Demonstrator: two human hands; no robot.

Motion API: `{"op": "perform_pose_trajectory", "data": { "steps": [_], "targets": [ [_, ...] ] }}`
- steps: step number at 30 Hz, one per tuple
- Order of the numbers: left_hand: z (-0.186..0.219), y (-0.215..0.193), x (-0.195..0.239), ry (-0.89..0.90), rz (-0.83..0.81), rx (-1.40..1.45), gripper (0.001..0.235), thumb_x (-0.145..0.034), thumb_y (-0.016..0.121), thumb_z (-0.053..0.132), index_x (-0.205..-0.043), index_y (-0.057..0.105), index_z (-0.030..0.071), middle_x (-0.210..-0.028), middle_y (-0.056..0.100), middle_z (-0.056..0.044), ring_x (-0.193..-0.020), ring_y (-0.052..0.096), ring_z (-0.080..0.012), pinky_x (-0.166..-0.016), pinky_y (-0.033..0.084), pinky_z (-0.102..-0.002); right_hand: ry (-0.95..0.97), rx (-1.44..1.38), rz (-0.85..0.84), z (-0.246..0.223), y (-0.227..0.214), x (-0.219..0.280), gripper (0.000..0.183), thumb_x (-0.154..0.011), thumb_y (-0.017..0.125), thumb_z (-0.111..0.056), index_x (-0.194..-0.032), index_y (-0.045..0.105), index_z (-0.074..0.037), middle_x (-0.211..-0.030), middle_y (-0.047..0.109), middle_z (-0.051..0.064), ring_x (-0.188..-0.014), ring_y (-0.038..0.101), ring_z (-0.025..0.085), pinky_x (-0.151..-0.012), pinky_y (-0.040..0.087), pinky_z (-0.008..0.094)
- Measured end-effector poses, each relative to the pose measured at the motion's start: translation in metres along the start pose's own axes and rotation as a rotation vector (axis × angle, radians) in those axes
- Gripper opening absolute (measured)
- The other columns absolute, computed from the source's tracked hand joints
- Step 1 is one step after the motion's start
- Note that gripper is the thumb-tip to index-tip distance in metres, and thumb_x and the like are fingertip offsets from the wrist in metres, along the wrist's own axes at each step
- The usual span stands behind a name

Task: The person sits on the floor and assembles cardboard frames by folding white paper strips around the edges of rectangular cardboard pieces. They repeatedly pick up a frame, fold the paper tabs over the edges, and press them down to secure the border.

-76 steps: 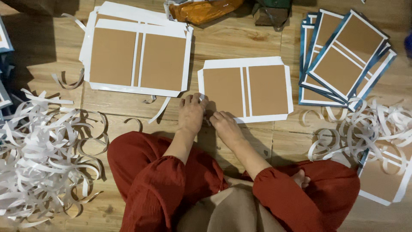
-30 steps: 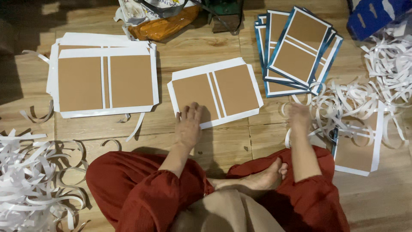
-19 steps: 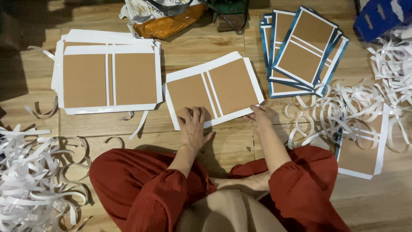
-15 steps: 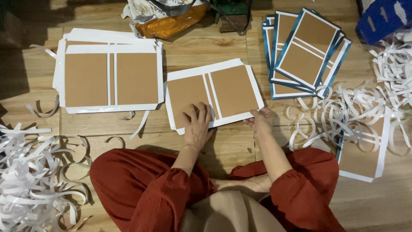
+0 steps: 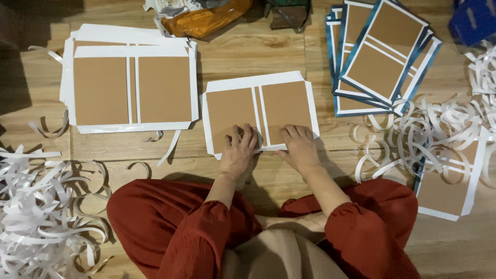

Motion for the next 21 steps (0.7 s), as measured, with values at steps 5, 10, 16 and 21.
{"op": "perform_pose_trajectory", "data": {
  "steps": [5, 10, 16, 21],
  "targets": [
    [-0.001, 0.023, -0.003, 0.041, -0.063, 0.107, 0.061, -0.077, 0.050, 0.051, -0.124, 0.041, 0.013, -0.124, 0.036, -0.012, -0.110, 0.039, -0.0399, -0.079, 0.040, -0.045, -0.008, -0.053, -0.156, 0.008, 0.005, -0.014, 0.041, -0.078, 0.062, -0.033, -0.114, 0.053, -0.013, -0.109, 0.052, 0.003, -0.108, 0.049, 0.024, -0.088, 0.045, 0.036],
    [-0.010, 0.016, -0.011, 0.121, -0.041, 0.062, 0.048, -0.080, 0.047, 0.048, -0.115, 0.043, 0.016, -0.120, 0.039, -0.009, -0.107, 0.041, -0.0342, -0.076, 0.039, -0.041, 0.039, -0.018, -0.256, 0.003, -0.005, -0.042, 0.034, -0.072, 0.069, -0.031, -0.099, 0.055, -0.016, -0.094, 0.051, -0.001, -0.101, 0.051, 0.021, -0.085, 0.044, 0.035],
    [-0.017, 0.008, -0.016, 0.166, -0.111, 0.050, 0.026, -0.086, 0.041, 0.031, -0.110, 0.039, 0.019, -0.119, 0.034, -0.007, -0.105, 0.037, -0.0296, -0.072, 0.034, -0.039, 0.092, -0.047, -0.410, 0.006, -0.007, -0.061, 0.043, -0.064, 0.072, -0.036, -0.101, 0.056, -0.019, -0.091, 0.051, -0.003, -0.097, 0.052, 0.022, -0.084, 0.044, 0.041],
    [-0.023, -0.004, -0.024, 0.148, -0.172, 0.151, 0.032, -0.086, 0.041, 0.025, -0.118, 0.036, 0.022, -0.122, 0.032, -0.003, -0.105, 0.036, -0.0258, -0.076, 0.035, -0.039, 0.036, 0.155, -0.012, -0.023, 0.026, -0.014, 0.054, -0.058, 0.073, -0.040, -0.104, 0.057, -0.016, -0.098, 0.055, 0.003, -0.099, 0.052, 0.025, -0.095, 0.033, 0.041]
  ]
}}
Point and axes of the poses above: each hand's wrist, its own x-axis away from the middle knuckle, its own y-axis out of the palm, z = x × y, the point moved 1 cm from there along -x, towards the middle knuckle
